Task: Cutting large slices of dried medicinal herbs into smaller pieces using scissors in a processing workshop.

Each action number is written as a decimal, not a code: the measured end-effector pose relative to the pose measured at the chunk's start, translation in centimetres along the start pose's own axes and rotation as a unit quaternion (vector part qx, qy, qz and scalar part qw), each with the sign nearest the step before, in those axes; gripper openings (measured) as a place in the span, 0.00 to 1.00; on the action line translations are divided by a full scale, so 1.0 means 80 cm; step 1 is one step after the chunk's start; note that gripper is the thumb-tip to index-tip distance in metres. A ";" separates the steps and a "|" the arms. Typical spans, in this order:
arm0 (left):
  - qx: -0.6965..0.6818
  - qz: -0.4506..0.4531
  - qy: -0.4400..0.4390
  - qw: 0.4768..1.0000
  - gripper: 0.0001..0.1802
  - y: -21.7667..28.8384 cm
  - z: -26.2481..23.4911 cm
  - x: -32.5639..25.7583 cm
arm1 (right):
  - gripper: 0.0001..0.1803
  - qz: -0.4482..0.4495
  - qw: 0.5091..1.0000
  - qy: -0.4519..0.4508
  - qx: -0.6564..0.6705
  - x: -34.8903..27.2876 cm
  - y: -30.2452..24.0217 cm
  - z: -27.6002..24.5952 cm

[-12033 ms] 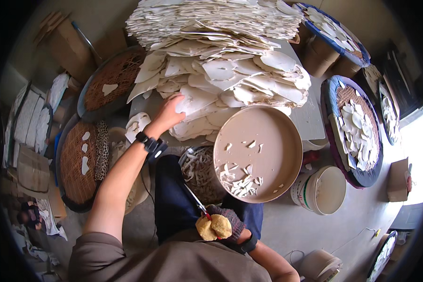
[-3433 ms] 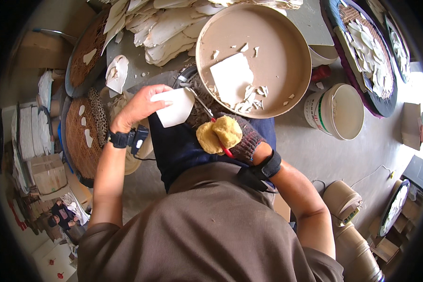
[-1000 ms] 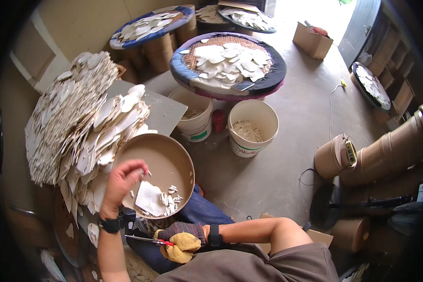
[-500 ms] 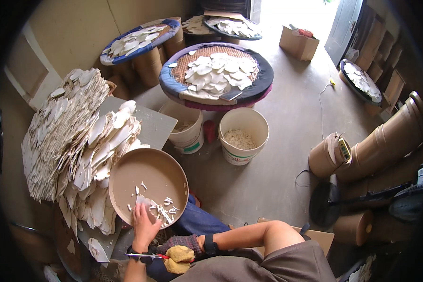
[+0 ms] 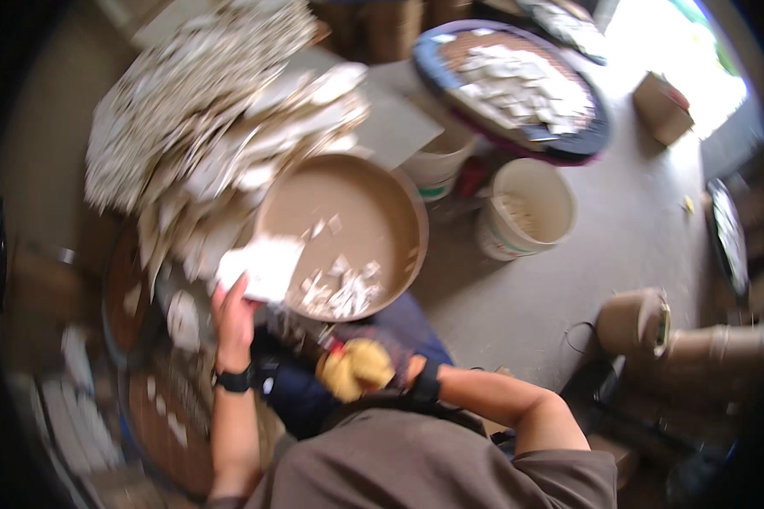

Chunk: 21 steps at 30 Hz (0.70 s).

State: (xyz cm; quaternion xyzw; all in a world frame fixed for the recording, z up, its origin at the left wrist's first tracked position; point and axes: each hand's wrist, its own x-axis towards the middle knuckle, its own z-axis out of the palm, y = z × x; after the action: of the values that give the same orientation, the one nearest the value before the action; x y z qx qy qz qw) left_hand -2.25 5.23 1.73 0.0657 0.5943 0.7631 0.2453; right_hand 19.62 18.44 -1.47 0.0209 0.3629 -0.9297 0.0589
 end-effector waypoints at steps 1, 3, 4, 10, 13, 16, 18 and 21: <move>-0.050 -0.015 -0.005 0.999 0.13 0.004 0.014 -0.005 | 0.13 -0.045 0.997 0.021 0.054 0.002 0.018 -0.018; -0.075 -0.049 -0.002 0.996 0.15 0.000 0.006 -0.018 | 0.11 -0.141 0.986 -0.039 -0.078 0.018 0.028 -0.056; -0.084 -0.046 0.006 0.995 0.16 0.004 0.004 -0.029 | 0.07 -0.142 0.938 0.112 -0.296 0.028 0.027 -0.033; -0.021 -0.007 0.044 0.999 0.21 -0.006 -0.014 -0.069 | 0.08 -0.146 0.911 0.045 -0.383 0.040 0.026 -0.004; 0.032 -0.026 0.034 0.999 0.21 -0.017 -0.024 -0.073 | 0.13 0.012 0.991 0.132 -0.024 0.037 0.075 -0.042; 0.034 -0.047 0.017 0.998 0.22 -0.020 -0.021 -0.078 | 0.12 0.014 0.983 0.080 0.164 0.044 0.072 -0.042; 0.034 -0.029 0.016 0.999 0.24 -0.023 -0.021 -0.076 | 0.11 -0.034 0.989 0.056 -0.136 0.047 0.081 -0.071; 0.033 0.027 0.071 0.997 0.28 -0.038 -0.018 -0.076 | 0.09 -0.119 0.953 0.059 -0.273 0.050 0.093 -0.070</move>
State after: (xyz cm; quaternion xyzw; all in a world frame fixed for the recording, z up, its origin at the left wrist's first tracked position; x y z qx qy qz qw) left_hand 3.40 1.71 -0.37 0.0355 0.6327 0.7525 0.1794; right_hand 16.58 16.44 -10.92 0.0153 0.6059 -0.7923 -0.0700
